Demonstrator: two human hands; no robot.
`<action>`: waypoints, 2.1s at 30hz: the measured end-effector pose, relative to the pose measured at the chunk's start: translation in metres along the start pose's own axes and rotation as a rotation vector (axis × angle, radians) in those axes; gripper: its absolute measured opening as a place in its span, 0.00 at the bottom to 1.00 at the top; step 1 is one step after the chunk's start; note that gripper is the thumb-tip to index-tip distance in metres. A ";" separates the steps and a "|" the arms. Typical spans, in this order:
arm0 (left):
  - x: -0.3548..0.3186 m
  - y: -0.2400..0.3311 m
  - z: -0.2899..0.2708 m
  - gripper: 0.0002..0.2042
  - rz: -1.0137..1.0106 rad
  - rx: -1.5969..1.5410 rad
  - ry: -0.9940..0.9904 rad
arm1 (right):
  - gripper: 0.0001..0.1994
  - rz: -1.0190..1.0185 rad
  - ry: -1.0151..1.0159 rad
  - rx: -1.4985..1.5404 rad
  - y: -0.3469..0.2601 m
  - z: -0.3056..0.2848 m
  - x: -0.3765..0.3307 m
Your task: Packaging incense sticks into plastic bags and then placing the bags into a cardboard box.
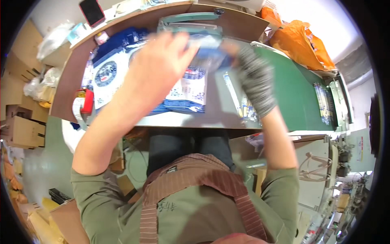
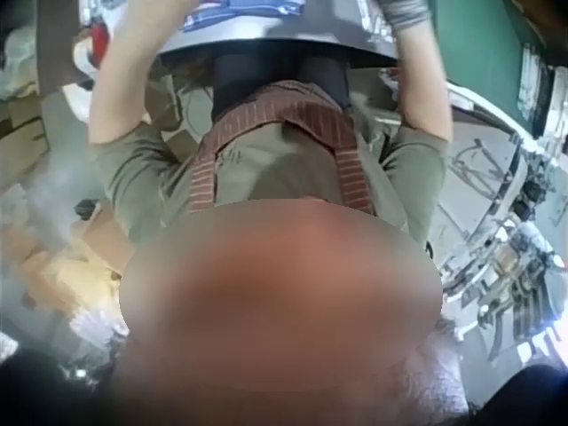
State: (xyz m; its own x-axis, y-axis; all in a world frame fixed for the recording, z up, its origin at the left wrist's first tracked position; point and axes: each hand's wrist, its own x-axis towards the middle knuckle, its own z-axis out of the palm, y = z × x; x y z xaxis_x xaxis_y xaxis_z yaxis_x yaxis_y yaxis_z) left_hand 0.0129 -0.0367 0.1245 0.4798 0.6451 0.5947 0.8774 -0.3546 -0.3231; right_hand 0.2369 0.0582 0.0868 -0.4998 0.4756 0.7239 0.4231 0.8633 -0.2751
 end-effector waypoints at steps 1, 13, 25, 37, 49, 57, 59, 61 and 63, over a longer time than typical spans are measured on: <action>-0.030 0.011 0.027 0.10 -0.041 -0.051 -0.103 | 0.15 0.166 -0.236 0.153 0.001 0.017 -0.027; 0.027 0.154 0.248 0.37 -1.113 -1.292 -0.187 | 0.42 1.133 -0.325 -0.462 0.122 0.062 -0.104; 0.077 0.148 0.217 0.44 -1.101 -1.378 0.115 | 0.16 1.164 0.085 1.322 0.163 0.074 -0.122; 0.004 0.121 0.172 0.30 -0.546 -1.675 -0.148 | 0.47 0.718 0.169 0.821 0.015 0.030 -0.061; -0.206 0.007 0.052 0.16 -0.681 -0.390 -0.244 | 0.12 1.093 -0.539 1.255 -0.034 0.083 -0.104; -0.299 -0.090 0.060 0.14 -0.652 -0.131 -0.370 | 0.13 1.131 -0.532 1.261 -0.069 0.099 -0.085; -0.295 -0.105 0.064 0.11 -0.901 -0.351 -0.425 | 0.13 1.126 -0.515 1.283 -0.065 0.099 -0.089; -0.291 -0.115 0.067 0.09 -0.989 -0.541 -0.328 | 0.12 1.136 -0.496 1.250 -0.067 0.097 -0.087; -0.291 -0.131 0.068 0.08 -1.069 -0.732 -0.220 | 0.12 1.138 -0.481 1.268 -0.069 0.095 -0.084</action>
State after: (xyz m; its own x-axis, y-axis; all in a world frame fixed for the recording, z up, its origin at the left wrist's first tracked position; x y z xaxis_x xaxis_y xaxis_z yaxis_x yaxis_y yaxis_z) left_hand -0.2414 -0.1316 -0.0560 -0.3948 0.9061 0.1520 0.6509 0.1591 0.7423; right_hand 0.1773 -0.0253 -0.0152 -0.6586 0.6786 -0.3252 0.0127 -0.4220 -0.9065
